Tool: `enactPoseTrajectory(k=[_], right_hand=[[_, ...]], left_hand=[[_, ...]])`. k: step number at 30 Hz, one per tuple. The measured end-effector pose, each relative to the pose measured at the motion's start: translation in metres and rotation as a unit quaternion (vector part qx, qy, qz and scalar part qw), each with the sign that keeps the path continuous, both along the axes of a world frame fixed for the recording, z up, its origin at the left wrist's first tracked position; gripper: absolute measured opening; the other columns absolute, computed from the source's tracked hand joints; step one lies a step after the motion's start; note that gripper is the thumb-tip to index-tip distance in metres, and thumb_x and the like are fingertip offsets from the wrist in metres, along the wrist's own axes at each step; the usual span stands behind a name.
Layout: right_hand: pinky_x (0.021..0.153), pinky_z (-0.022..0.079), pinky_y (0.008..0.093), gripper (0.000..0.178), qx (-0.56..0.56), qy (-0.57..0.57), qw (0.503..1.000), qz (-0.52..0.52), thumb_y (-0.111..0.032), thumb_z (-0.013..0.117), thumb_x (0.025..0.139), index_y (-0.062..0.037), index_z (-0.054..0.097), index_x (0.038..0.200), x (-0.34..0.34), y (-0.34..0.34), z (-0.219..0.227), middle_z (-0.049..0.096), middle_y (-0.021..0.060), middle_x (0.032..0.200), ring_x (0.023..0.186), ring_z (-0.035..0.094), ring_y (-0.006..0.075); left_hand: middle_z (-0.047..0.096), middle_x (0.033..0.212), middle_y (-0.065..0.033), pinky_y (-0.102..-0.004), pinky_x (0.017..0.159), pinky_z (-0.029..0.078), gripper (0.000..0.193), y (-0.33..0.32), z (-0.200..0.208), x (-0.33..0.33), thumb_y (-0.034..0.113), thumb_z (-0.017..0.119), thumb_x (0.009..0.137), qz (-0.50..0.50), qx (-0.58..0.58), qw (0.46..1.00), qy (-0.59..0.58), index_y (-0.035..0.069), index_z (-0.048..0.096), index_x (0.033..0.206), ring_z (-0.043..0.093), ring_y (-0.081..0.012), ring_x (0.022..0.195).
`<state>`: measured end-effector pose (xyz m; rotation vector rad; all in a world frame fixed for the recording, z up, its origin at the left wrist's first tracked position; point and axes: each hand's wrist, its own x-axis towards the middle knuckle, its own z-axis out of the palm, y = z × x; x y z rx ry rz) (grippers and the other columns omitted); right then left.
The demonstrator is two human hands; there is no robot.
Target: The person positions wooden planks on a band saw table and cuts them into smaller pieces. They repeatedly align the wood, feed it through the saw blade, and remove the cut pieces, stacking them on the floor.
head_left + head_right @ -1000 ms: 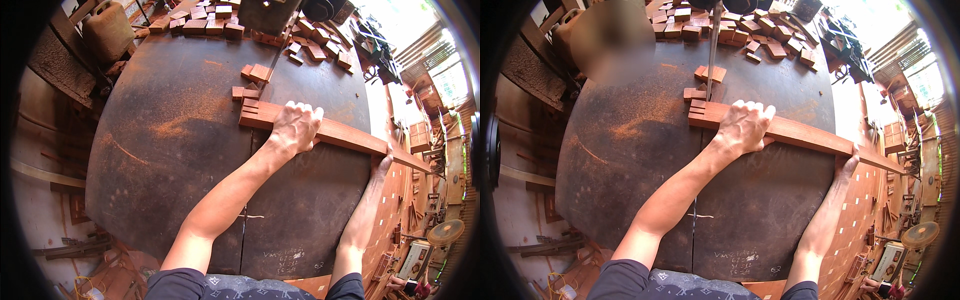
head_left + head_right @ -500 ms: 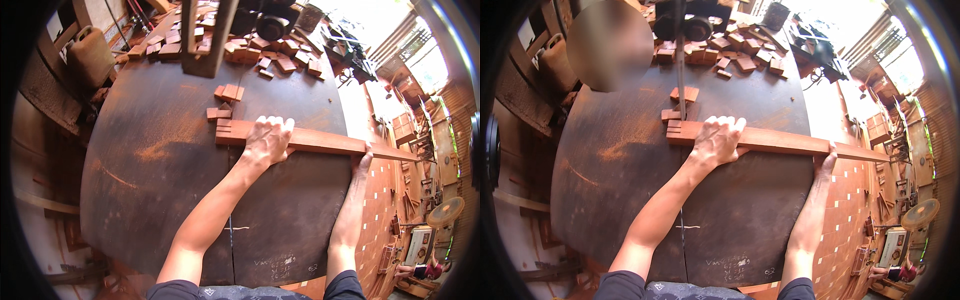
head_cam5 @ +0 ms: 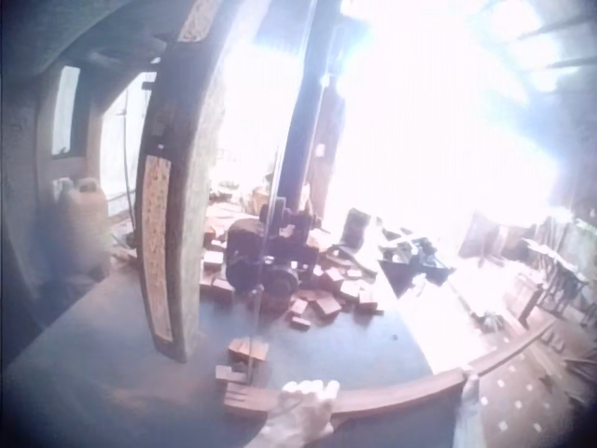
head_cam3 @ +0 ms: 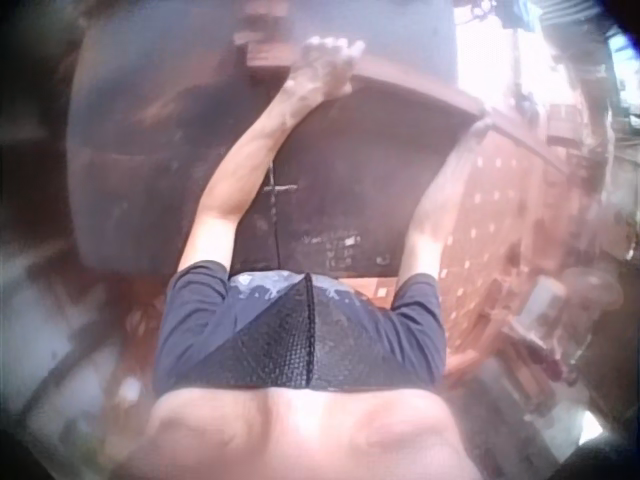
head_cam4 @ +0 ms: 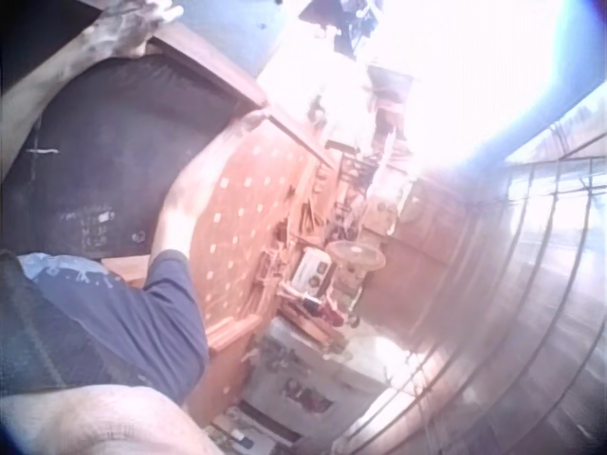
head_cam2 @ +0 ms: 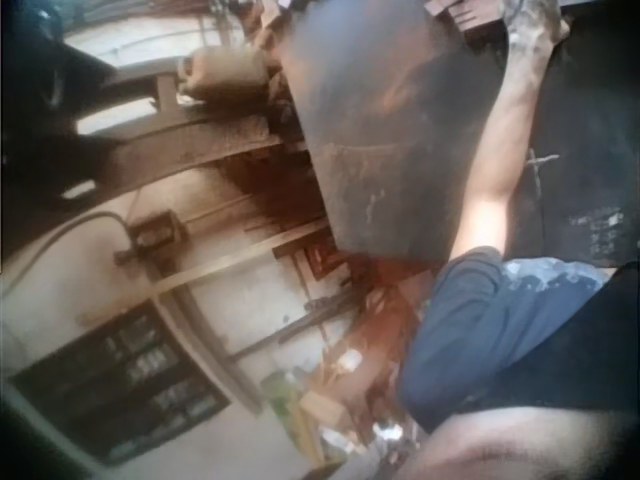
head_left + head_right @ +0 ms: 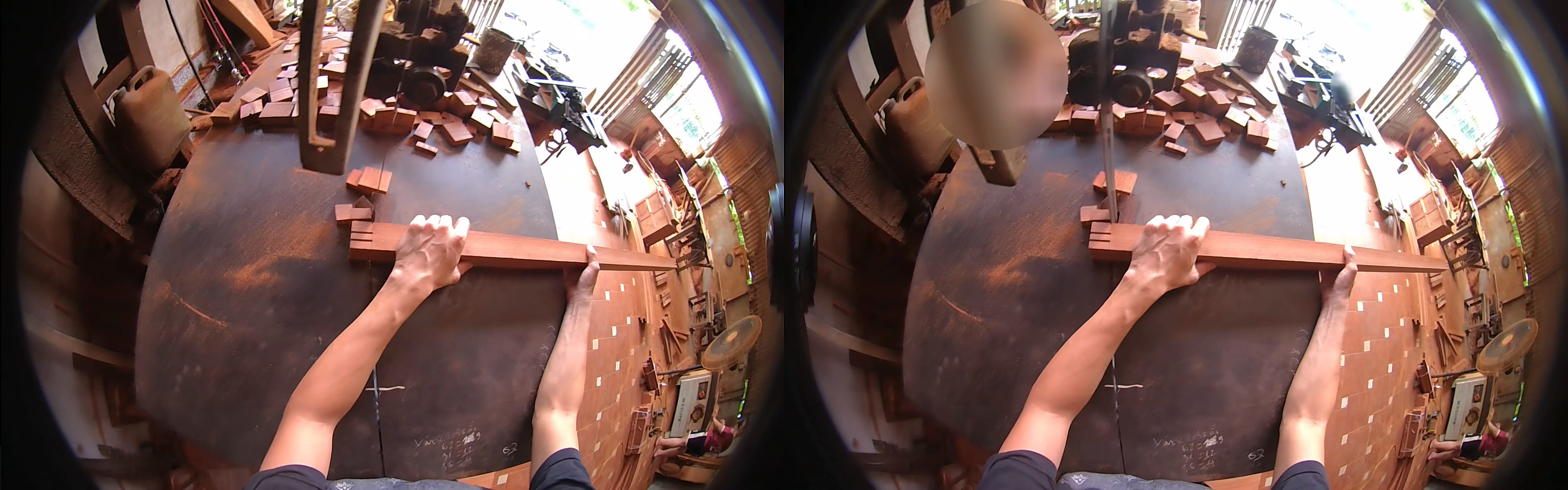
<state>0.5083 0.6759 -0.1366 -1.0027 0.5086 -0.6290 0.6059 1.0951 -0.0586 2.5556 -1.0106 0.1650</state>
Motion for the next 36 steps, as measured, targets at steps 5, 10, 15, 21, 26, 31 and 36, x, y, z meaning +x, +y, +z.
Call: enactPoseTrajectory(k=[5, 10, 15, 21, 26, 31, 36], right_hand=[[0.094, 0.058, 0.0399, 0.038, 0.01, 0.005, 1.0, -0.006, -0.039, 0.064, 0.1, -0.0093, 0.066, 0.125, -0.003, -0.011, -0.006, 0.071, 0.005, 0.118, 0.11, 0.07, 0.0227], [0.091, 0.06, 0.0397, 0.038, 0.007, 0.004, 1.0, -0.021, -0.037, 0.066, 0.101, -0.0098, 0.065, 0.127, -0.002, -0.007, -0.005, 0.071, 0.0054, 0.118, 0.109, 0.07, 0.0225], [0.093, 0.06, 0.0396, 0.038, 0.008, -0.005, 1.0, -0.015, -0.035, 0.065, 0.102, -0.0081, 0.065, 0.129, -0.003, -0.013, -0.005, 0.071, 0.0066, 0.121, 0.111, 0.07, 0.0225], [0.101, 0.058, 0.0404, 0.05, -0.002, -0.011, 1.0, -0.01, -0.037, 0.067, 0.101, -0.0014, 0.061, 0.135, -0.001, -0.009, -0.004, 0.071, 0.0118, 0.125, 0.115, 0.069, 0.0261], [0.102, 0.057, 0.041, 0.049, -0.009, -0.011, 1.0, -0.009, -0.037, 0.067, 0.1, -0.0016, 0.062, 0.134, -0.001, -0.017, -0.005, 0.07, 0.0121, 0.125, 0.116, 0.069, 0.0263], [0.101, 0.058, 0.0423, 0.041, 0.011, -0.005, 1.0, -0.01, -0.032, 0.061, 0.104, -0.0024, 0.062, 0.132, -0.001, -0.014, -0.004, 0.071, 0.0111, 0.124, 0.114, 0.07, 0.0257], [0.101, 0.058, 0.0427, 0.04, 0.016, -0.01, 1.0, -0.011, -0.032, 0.062, 0.104, -0.002, 0.063, 0.131, -0.001, -0.02, -0.005, 0.071, 0.0113, 0.122, 0.114, 0.07, 0.0261]], left_hand=[[0.074, 0.103, -0.0142, -0.0433, 0.091, 0.055, 0.052, 0.001, 0.004, -0.002, 0.037, 0.091, 0.08, -0.006, -0.021, 1.0, 0.022, 0.006, 0.067, 0.114, 0.073, -0.0317, 0.101], [0.073, 0.1, -0.013, -0.043, 0.089, 0.055, 0.049, 0.001, -0.004, -0.001, 0.037, 0.091, 0.081, -0.006, -0.013, 1.0, 0.007, 0.007, 0.066, 0.111, 0.073, -0.0308, 0.1], [0.073, 0.098, -0.0122, -0.0428, 0.089, 0.055, 0.051, -0.001, -0.005, -0.001, 0.039, 0.092, 0.08, -0.007, -0.015, 1.0, 0.008, 0.007, 0.065, 0.109, 0.073, -0.0298, 0.099], [0.073, 0.097, -0.0112, -0.0421, 0.088, 0.055, 0.051, -0.001, -0.008, -0.001, 0.041, 0.092, 0.079, -0.001, -0.024, 1.0, 0.005, 0.008, 0.065, 0.108, 0.073, -0.0288, 0.098], [0.073, 0.097, -0.0114, -0.042, 0.088, 0.055, 0.051, -0.001, -0.004, 0.0, 0.041, 0.092, 0.08, -0.003, -0.021, 1.0, 0.013, 0.008, 0.065, 0.108, 0.074, -0.0286, 0.099], [0.074, 0.099, -0.0123, -0.0415, 0.09, 0.055, 0.052, 0.001, -0.001, -0.001, 0.04, 0.092, 0.08, -0.006, -0.013, 1.0, 0.019, 0.007, 0.066, 0.11, 0.074, -0.0291, 0.1], [0.075, 0.101, -0.0114, -0.0397, 0.091, 0.055, 0.05, 0.0, -0.004, 0.0, 0.039, 0.092, 0.079, -0.006, -0.009, 1.0, 0.015, 0.009, 0.067, 0.109, 0.074, -0.0271, 0.101]])
